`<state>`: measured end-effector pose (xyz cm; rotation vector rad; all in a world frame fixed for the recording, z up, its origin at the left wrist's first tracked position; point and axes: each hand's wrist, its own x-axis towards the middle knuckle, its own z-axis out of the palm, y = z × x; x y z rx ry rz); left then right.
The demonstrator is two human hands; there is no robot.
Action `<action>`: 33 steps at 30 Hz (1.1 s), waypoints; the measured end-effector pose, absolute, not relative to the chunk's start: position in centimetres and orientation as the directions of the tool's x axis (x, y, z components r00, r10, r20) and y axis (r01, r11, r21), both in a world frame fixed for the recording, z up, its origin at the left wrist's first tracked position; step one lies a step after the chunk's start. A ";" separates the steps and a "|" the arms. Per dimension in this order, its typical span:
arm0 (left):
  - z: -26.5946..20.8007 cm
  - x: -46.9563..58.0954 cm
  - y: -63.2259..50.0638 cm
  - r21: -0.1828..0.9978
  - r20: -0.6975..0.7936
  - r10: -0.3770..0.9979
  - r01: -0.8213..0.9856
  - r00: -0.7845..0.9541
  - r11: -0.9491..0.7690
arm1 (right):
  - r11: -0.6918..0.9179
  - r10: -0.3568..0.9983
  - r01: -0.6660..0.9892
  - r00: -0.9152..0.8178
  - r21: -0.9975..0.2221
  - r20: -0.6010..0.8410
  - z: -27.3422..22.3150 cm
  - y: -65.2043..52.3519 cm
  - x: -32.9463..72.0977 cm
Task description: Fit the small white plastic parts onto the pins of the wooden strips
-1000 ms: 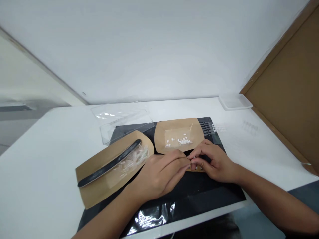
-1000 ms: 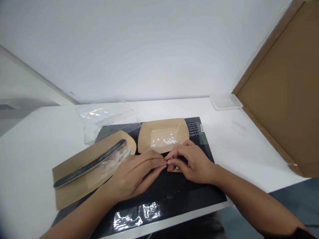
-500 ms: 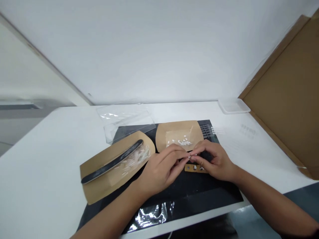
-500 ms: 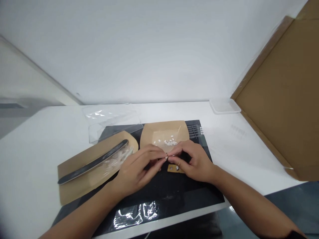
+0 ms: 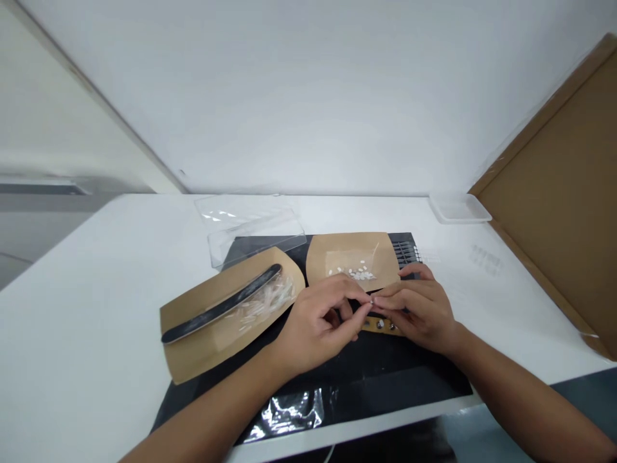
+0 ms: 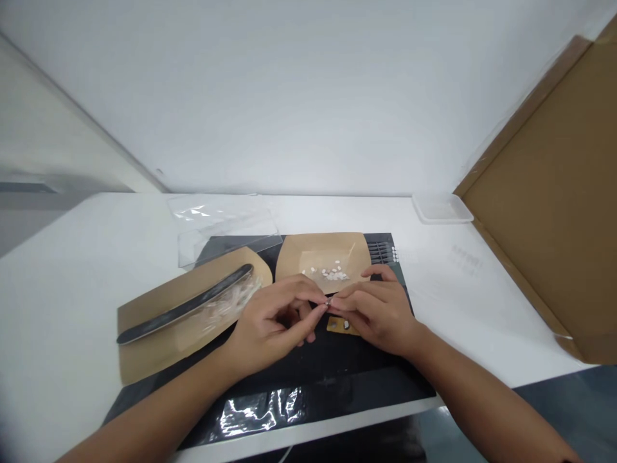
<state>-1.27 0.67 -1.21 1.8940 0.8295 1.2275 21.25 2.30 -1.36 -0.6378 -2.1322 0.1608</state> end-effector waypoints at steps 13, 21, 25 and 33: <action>-0.9 -1.2 0.9 0.764 0.558 0.774 0.177 0.299 -0.620 | 0.829 0.510 0.480 -0.435 -0.288 0.742 -1.3 1.5 20.7; -1.2 -0.9 0.9 0.668 0.630 0.730 0.295 0.265 -0.684 | 0.808 0.507 0.545 -0.449 -0.225 0.736 -1.7 1.4 20.6; -1.3 -0.9 0.8 0.658 0.635 0.729 0.314 0.256 -0.684 | 0.799 0.520 0.556 -0.447 -0.229 0.727 -1.8 1.1 20.5; -1.3 -0.9 0.8 0.635 0.648 0.711 0.323 0.273 -0.702 | 0.799 0.518 0.555 -0.437 -0.233 0.735 -1.7 1.1 20.3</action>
